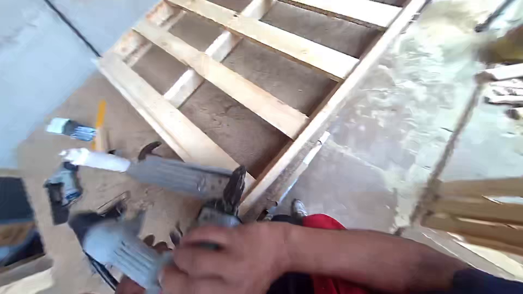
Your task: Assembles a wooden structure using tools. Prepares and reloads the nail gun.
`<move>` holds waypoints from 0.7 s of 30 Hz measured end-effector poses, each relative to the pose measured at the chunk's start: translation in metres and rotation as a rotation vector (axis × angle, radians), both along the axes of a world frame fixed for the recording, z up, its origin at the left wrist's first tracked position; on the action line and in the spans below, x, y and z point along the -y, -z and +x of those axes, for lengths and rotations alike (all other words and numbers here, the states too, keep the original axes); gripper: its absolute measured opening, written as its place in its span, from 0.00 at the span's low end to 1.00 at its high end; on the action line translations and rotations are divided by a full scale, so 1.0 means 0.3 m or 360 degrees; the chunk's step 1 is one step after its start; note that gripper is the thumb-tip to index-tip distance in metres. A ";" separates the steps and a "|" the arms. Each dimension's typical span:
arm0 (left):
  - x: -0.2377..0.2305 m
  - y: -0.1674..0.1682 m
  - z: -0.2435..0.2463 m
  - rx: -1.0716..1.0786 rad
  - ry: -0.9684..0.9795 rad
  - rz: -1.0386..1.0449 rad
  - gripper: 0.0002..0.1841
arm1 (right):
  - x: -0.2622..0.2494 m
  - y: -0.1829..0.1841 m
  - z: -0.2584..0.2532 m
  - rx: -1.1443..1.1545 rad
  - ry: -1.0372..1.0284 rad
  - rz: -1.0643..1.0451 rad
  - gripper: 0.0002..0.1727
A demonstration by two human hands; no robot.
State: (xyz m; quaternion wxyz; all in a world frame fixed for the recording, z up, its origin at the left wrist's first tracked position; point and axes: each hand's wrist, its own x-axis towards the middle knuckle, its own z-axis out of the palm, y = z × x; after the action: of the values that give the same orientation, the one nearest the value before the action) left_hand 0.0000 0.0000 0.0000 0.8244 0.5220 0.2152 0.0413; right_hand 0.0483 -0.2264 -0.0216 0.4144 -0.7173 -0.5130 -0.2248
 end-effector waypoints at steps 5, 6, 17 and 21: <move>0.130 0.107 -0.236 0.0347 -0.0739 -0.0063 0.27 | -0.031 0.130 -0.060 0.0068 -0.0555 -0.0132 0.20; 0.128 0.126 -0.270 0.0415 -0.0806 -0.0032 0.26 | -0.021 0.135 -0.068 0.0023 -0.0560 -0.0163 0.19; 0.045 0.218 -0.551 0.0419 -0.0529 0.1174 0.13 | 0.107 0.217 0.059 -0.0794 0.0956 -0.1032 0.86; 0.029 0.253 -0.550 0.0319 -0.0651 0.0936 0.02 | 0.059 0.235 0.035 -0.0797 0.1129 -0.1131 0.79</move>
State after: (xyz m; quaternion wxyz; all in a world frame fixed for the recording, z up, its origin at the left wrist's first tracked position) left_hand -0.1651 -0.0087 -0.0759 0.6308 0.6761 0.2122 0.3160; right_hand 0.0588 -0.2441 -0.0921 0.1553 -0.9729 -0.1705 0.0136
